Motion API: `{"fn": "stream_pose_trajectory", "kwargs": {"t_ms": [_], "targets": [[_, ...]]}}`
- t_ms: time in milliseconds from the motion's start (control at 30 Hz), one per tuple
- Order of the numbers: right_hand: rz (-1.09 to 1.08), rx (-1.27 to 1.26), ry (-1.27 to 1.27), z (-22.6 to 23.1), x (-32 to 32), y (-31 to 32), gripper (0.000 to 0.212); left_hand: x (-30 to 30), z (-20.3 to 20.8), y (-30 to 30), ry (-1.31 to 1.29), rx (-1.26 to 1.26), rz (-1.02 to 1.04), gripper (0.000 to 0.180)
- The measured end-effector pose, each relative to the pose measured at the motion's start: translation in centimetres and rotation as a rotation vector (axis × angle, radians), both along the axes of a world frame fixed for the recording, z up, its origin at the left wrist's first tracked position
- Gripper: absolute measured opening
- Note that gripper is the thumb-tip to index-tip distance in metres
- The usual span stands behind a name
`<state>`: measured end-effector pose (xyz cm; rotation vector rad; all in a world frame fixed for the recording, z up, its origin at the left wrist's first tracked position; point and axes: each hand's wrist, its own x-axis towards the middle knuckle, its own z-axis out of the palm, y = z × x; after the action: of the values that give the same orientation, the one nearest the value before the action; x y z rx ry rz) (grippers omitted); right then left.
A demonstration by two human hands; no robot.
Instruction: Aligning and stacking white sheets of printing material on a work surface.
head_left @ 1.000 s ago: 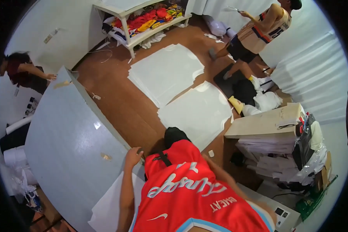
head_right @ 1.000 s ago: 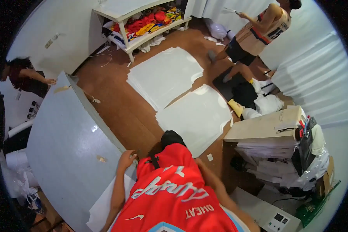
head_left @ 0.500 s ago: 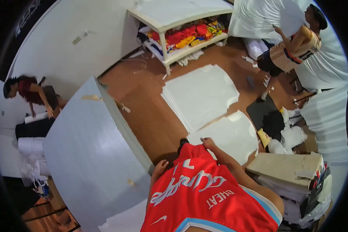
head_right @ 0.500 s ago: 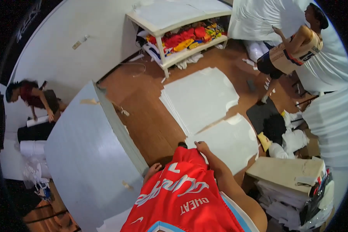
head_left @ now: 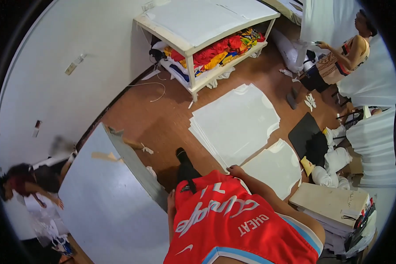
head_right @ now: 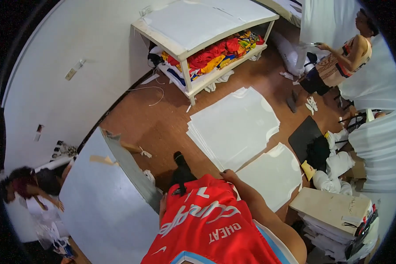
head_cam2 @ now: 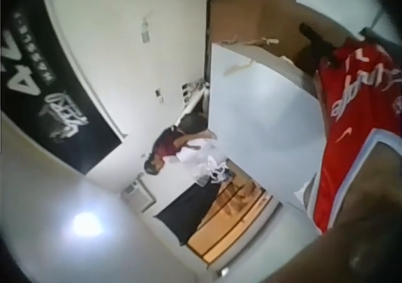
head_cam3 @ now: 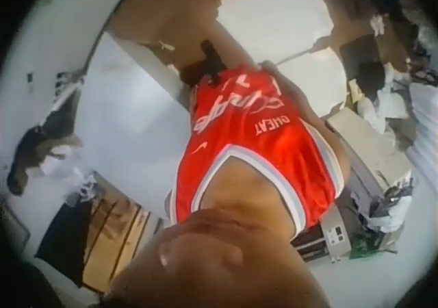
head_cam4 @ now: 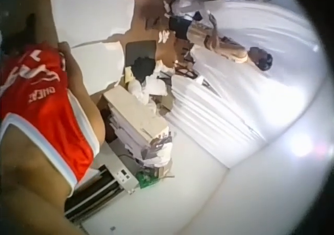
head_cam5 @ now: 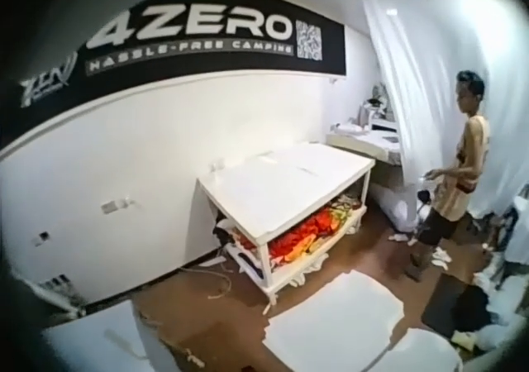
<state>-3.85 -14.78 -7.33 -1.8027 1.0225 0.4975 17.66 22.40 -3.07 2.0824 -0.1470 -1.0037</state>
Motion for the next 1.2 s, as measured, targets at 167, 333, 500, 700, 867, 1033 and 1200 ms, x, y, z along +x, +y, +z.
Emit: {"fn": "stream_pose_trajectory", "kwargs": {"t_ms": [167,333,500,700,867,1033,1200], "targets": [[-0.346,0.055,0.204,-5.1,4.3,-4.6,0.049,16.8,4.4,-7.7,-0.153,-0.134,-0.066,0.041],[-0.938,0.313,-0.400,6.9,17.7,-6.2,0.048,33.6,6.9,-16.5,-0.317,-0.032,-0.456,0.038],[-0.883,0.030,-0.339,5.7,23.3,-5.3,0.039,42.9,15.4,-36.4,-0.362,-0.212,-0.613,0.031],[-1.168,0.210,-0.339,5.1,31.4,-9.5,0.039,46.9,20.8,-59.3,-0.750,-0.585,-0.743,0.023],[-1.247,-0.436,-0.447,12.3,40.3,-21.0,0.030,47.6,20.2,-69.0,-1.044,-0.645,-0.867,0.030],[-1.098,-0.764,-0.555,20.1,46.6,-33.5,0.029,49.5,18.5,-72.9,-1.075,-0.664,-1.171,0.047],[-0.812,-0.961,-0.532,25.9,50.5,-40.7,0.031,49.1,18.8,-73.3,-1.022,-0.689,-1.164,0.042]]}}
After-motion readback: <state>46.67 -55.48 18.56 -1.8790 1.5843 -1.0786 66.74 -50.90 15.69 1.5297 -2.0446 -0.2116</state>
